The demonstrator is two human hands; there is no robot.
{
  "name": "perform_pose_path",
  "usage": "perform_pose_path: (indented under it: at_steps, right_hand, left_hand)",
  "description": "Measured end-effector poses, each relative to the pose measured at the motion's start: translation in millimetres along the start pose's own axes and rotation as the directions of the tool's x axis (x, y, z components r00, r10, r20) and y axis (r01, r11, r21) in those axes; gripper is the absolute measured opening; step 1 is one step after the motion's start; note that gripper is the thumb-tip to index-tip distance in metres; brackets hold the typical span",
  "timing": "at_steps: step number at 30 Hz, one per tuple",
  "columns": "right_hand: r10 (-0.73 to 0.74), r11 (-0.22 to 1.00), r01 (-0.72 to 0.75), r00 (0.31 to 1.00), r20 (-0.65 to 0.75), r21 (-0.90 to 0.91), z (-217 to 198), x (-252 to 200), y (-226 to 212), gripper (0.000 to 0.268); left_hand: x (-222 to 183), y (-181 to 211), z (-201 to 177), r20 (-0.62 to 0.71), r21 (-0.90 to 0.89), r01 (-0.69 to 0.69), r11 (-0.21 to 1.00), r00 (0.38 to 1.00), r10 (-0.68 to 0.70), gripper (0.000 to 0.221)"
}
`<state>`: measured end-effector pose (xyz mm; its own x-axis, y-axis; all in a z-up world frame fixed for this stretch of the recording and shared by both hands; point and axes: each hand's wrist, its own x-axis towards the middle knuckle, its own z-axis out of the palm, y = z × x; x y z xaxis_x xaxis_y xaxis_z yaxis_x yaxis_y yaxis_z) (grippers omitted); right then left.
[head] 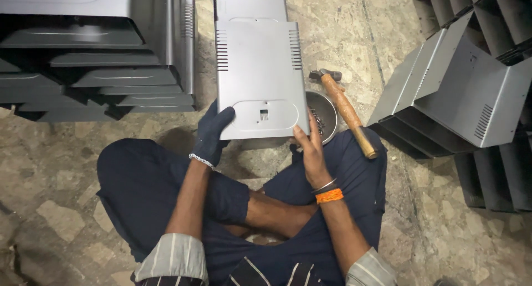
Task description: The person stamps plates and inserts them into the main casing to assemble metal housing components.
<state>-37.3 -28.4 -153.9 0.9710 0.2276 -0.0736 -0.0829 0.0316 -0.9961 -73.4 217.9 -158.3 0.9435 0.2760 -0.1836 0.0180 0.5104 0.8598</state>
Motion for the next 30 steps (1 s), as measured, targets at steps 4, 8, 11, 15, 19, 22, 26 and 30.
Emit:
perform_pose_path:
  at_steps: [4, 8, 11, 15, 19, 22, 26, 30]
  right_hand:
    - [-0.012, 1.0, 0.012, 1.0, -0.001, 0.007, 1, -3, -3, 0.074]
    - [-0.024, 1.0, 0.024, 1.0, 0.012, -0.013, -4, -2, 3, 0.074]
    - [-0.107, 0.988, 0.109, 0.994, 0.026, -0.11, -20, 7, 19, 0.07]
    - [-0.324, 0.838, 0.266, 0.945, -0.041, -0.477, -44, 39, 2, 0.06]
    - [-0.323, 0.52, 0.047, 0.935, -0.146, -0.853, -87, 112, -5, 0.062]
    - [-0.072, 0.23, -0.209, 0.97, -0.231, -0.95, -124, 167, 22, 0.062]
    - [0.178, 0.177, -0.299, 0.947, -0.268, -0.938, -138, 203, 27, 0.058]
    - [0.285, 0.34, -0.305, 0.935, -0.212, -0.89, -138, 192, -33, 0.065]
  left_hand:
    - [1, -5, -4, -0.04, 0.109, 0.008, 0.994, 0.999, -0.004, 0.062]
    - [-2, -4, -3, -0.029, 0.067, 0.005, 0.998, 1.0, -0.003, 0.061]
    - [-4, 1, 1, -0.064, 0.137, 0.032, 0.99, 0.998, -0.023, 0.061]
    - [1, -6, -1, -0.025, -0.036, 0.002, 0.999, 1.0, -0.003, 0.061]
    - [1, -4, -1, -0.019, 0.057, -0.056, 0.997, 0.998, 0.057, 0.059]
    - [-1, -3, 2, -0.062, 0.096, -0.017, 0.995, 0.998, 0.023, 0.059]
    - [1, 0, 1, -0.078, 0.108, -0.006, 0.994, 0.997, 0.014, 0.056]
    - [-3, -3, -2, -0.049, 0.024, -0.03, 0.999, 0.998, 0.031, 0.057]
